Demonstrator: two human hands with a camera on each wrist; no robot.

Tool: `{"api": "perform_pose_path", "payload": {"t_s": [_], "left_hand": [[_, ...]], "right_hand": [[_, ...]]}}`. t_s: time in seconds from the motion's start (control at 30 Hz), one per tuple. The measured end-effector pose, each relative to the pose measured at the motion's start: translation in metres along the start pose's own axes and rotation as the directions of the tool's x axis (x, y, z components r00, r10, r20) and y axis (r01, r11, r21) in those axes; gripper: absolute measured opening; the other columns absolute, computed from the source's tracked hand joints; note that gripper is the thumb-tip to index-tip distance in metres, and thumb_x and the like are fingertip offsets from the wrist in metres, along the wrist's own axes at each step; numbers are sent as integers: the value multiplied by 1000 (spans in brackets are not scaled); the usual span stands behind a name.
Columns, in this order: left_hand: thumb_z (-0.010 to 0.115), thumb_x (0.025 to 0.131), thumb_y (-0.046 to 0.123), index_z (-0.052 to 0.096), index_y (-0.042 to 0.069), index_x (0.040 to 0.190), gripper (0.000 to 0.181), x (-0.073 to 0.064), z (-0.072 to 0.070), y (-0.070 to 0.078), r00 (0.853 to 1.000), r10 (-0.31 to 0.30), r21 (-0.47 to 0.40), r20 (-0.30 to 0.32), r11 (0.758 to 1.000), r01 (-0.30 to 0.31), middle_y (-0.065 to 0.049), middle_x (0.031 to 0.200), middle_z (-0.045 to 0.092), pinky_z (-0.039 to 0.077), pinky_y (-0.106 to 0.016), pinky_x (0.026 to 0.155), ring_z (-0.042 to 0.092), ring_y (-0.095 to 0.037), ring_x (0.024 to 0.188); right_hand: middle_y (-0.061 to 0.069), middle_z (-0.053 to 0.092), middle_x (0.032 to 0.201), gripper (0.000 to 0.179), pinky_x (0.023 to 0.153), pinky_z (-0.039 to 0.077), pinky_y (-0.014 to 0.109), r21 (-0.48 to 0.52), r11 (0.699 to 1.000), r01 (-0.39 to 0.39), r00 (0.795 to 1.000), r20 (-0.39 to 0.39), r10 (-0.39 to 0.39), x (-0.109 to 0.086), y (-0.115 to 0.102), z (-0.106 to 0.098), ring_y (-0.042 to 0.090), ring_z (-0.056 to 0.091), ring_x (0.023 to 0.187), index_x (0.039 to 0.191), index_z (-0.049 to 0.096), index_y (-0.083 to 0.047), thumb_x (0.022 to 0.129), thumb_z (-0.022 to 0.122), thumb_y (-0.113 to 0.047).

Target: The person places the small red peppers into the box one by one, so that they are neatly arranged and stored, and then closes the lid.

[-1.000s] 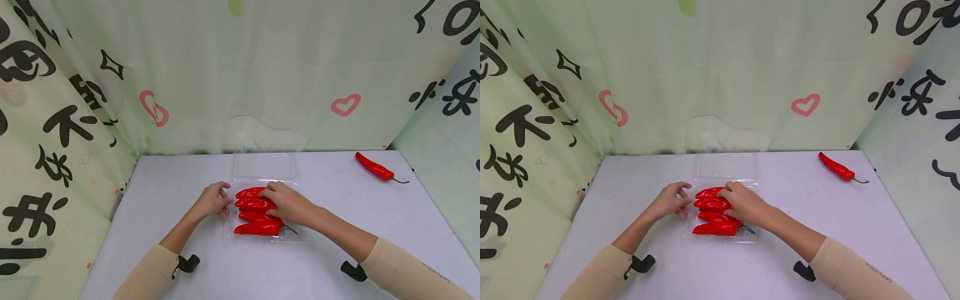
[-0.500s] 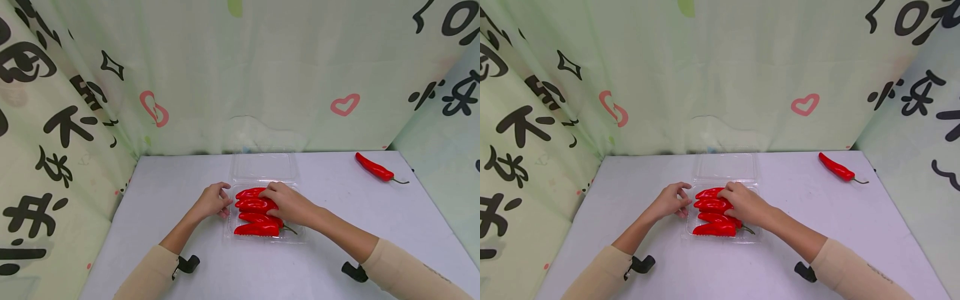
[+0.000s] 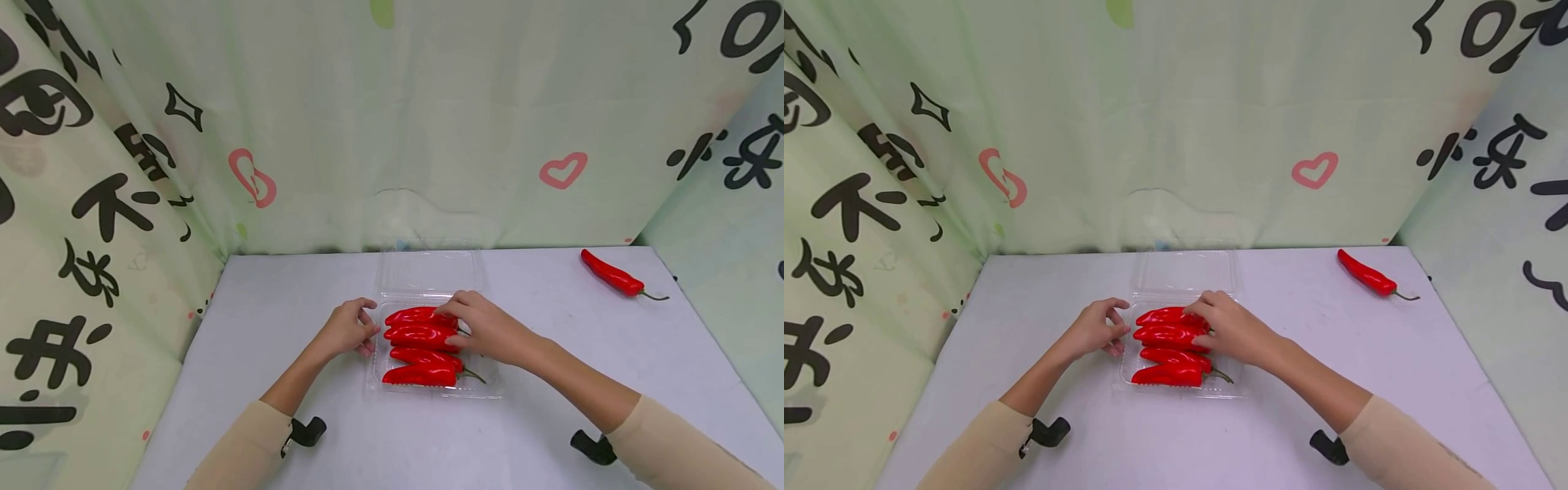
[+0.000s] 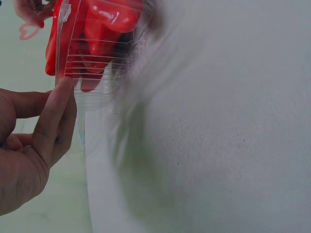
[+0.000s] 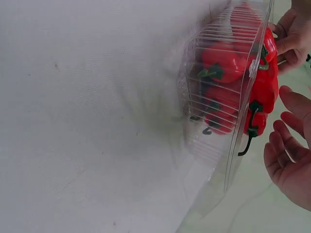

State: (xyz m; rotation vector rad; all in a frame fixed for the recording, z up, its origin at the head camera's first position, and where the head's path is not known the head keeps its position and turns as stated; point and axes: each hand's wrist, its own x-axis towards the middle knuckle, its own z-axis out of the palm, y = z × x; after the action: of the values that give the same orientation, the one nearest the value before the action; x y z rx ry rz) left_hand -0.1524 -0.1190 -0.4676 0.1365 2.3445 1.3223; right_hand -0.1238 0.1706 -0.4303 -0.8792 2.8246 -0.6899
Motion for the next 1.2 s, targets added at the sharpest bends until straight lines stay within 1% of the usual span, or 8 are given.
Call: {"api": "perform_pose_path", "payload": {"t_s": [0.2,0.4,0.57,0.7,0.87,1.0,1.1,1.2], "left_hand": [[71,95,6,51,0,144,53,0,0,0,1000,-5,-1,-2,1000,5,-12,90,65,62,-29,56,69,-19,56],[71,95,6,51,0,144,52,0,0,0,1000,-5,-2,-2,1000,5,-12,90,65,62,-29,56,69,-19,56],[70,96,6,51,0,144,52,0,-1,0,1000,-5,-2,0,1000,5,-12,91,65,62,-29,56,69,-19,56],[69,96,6,51,0,144,51,0,-1,1,1000,-6,-1,3,1000,6,-12,91,65,62,-29,56,69,-19,57],[69,97,5,51,-1,144,51,1,0,1,1000,-2,-5,7,1000,2,-12,91,64,62,-29,56,69,-19,57],[69,97,5,51,-1,144,51,1,0,0,1000,0,-5,5,1000,0,-12,91,64,62,-29,56,69,-19,57],[69,97,5,51,-1,144,51,2,0,0,1000,0,-5,4,1000,0,-12,91,64,62,-29,56,69,-19,56],[69,97,5,51,-1,144,50,2,0,-2,1000,6,-7,6,1000,-6,-12,91,64,62,-29,56,69,-19,56]], "right_hand": [[6,65,118,50,85,63,34,-13,1000,2,999,-35,-3,-7,11,-5,23,59,112,130,68,-9,85,86,-19],[9,64,126,53,92,62,45,-19,999,-40,994,-106,38,-17,29,-11,29,60,119,132,66,-9,85,86,-20],[12,62,132,53,96,60,53,-15,997,-79,984,-161,76,-28,47,-19,33,58,124,134,64,-10,86,85,-20],[15,60,137,53,99,56,59,-4,992,-126,974,-191,123,-38,60,-27,36,54,129,136,62,-9,88,83,-19],[17,58,140,57,99,55,63,1,985,-171,956,-242,166,-54,78,-37,39,52,132,138,60,-9,87,83,-17],[20,55,145,62,99,52,67,-3,977,-215,946,-250,208,-67,94,-45,43,49,134,142,57,-7,88,83,-20],[24,52,148,67,100,49,70,-14,967,-255,941,-232,245,-76,108,-50,46,47,135,145,54,-5,86,84,-20],[27,50,149,73,98,50,71,-28,957,-287,937,-216,275,-83,123,-54,49,46,135,147,51,-3,84,86,-17]]}}
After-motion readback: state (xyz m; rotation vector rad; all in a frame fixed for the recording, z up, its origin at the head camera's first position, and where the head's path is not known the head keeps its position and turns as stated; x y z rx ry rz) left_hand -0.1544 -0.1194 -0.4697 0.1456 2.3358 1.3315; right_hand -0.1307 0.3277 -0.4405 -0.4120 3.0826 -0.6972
